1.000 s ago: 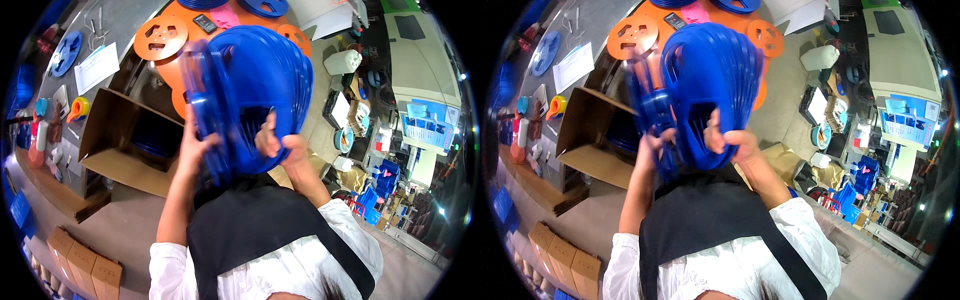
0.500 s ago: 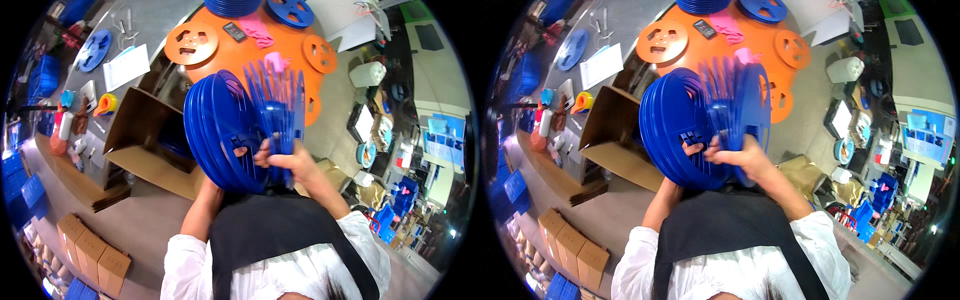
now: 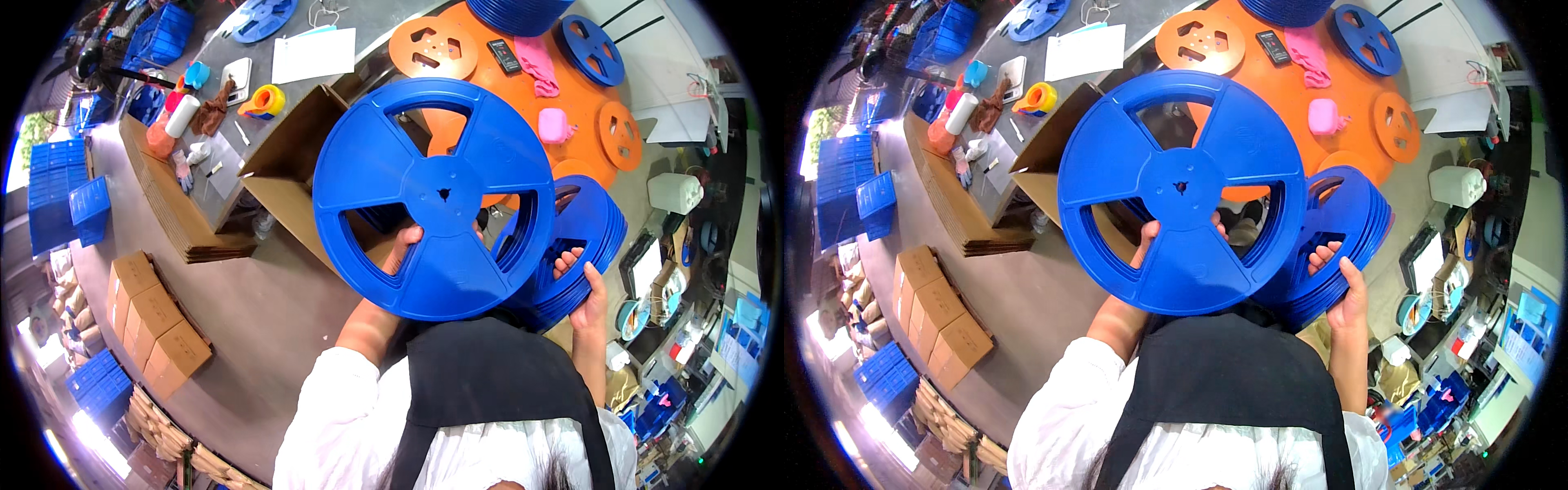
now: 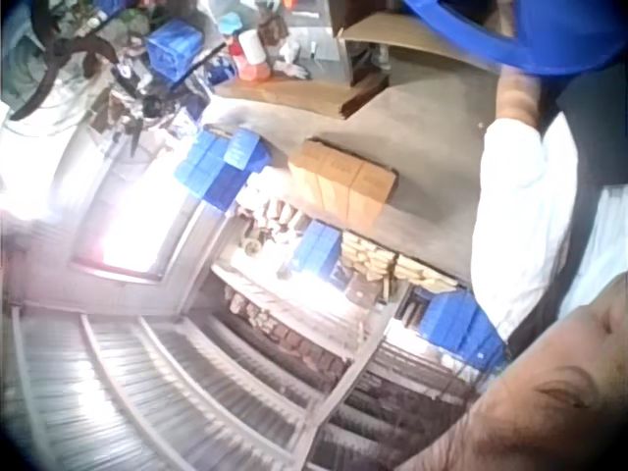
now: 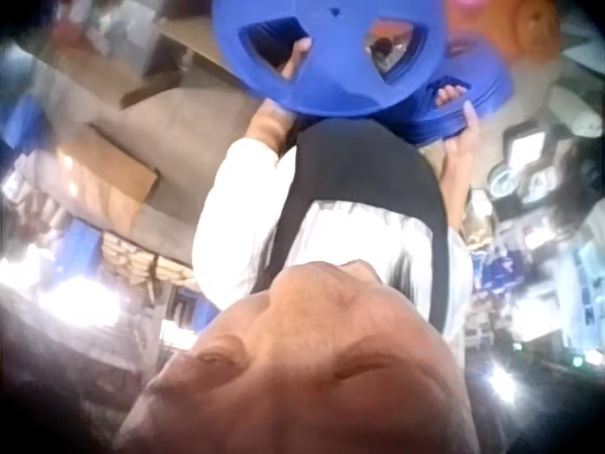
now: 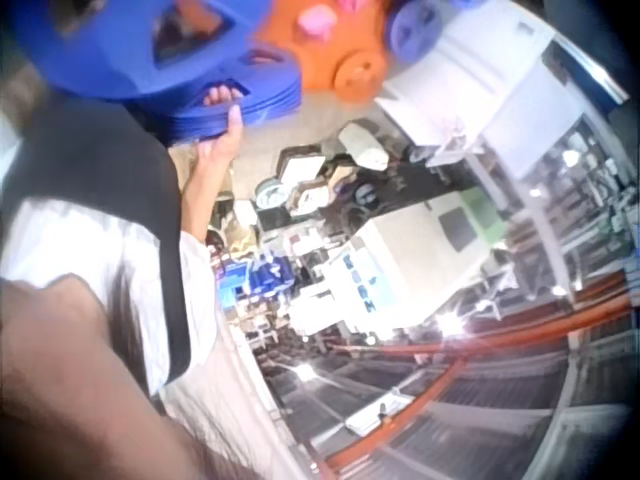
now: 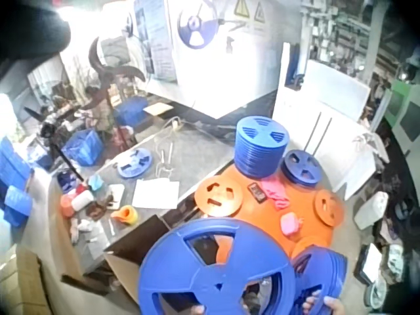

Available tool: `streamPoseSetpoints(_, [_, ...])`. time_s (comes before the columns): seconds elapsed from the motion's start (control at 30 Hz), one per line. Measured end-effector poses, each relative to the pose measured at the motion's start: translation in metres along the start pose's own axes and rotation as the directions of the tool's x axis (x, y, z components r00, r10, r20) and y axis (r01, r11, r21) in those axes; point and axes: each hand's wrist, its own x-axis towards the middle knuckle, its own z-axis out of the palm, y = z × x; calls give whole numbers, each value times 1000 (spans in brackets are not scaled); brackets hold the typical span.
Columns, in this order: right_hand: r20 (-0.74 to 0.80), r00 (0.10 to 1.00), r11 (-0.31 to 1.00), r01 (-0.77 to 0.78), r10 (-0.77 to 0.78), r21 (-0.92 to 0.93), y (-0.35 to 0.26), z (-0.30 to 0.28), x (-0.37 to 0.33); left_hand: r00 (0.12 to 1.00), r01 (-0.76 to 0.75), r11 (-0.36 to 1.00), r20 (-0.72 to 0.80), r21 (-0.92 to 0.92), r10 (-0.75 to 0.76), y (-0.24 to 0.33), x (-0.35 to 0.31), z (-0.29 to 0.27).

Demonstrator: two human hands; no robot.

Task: The person repeatedly picks up blue plastic reels from a cardboard box and stacks them on a nearby table. The person handles the reels one by one, occasionally wiping them with a pink cloth, and arranges them into neat piles.

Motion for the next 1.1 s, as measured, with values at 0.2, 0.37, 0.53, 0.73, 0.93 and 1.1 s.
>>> streamPoseSetpoints(0.2, [-65, 998, 1000, -2, 2, -3, 2, -1, -2, 991, -25, 979, 121, -205, 51, 0, 4, -23])
streamPoseSetpoints(0.37, [-52, 999, 1000, -2, 1, -8, 2, -2, -3, 996, -87, 966, -18, -244, 85, 1, -6, -12])
streamPoseSetpoints(0.53, [-35, 999, 999, -7, 6, -32, 3, 9, -4, 988, -142, 961, 23, -236, 152, 5, -17, -15])
streamPoseSetpoints(0.73, [-21, 1000, 998, -15, 14, -67, 4, 17, -2, 972, -235, 961, -63, -145, 228, 12, -30, -9])
streamPoseSetpoints(0.93, [-13, 1000, 992, -6, 5, -124, 3, 26, -4, 956, -268, 963, -128, -28, 262, 19, -41, -6])
streamPoseSetpoints(1.1, [-33, 999, 990, -3, -2, -144, 4, 30, -4, 834, -290, 892, -366, 347, 413, 29, -40, 17])
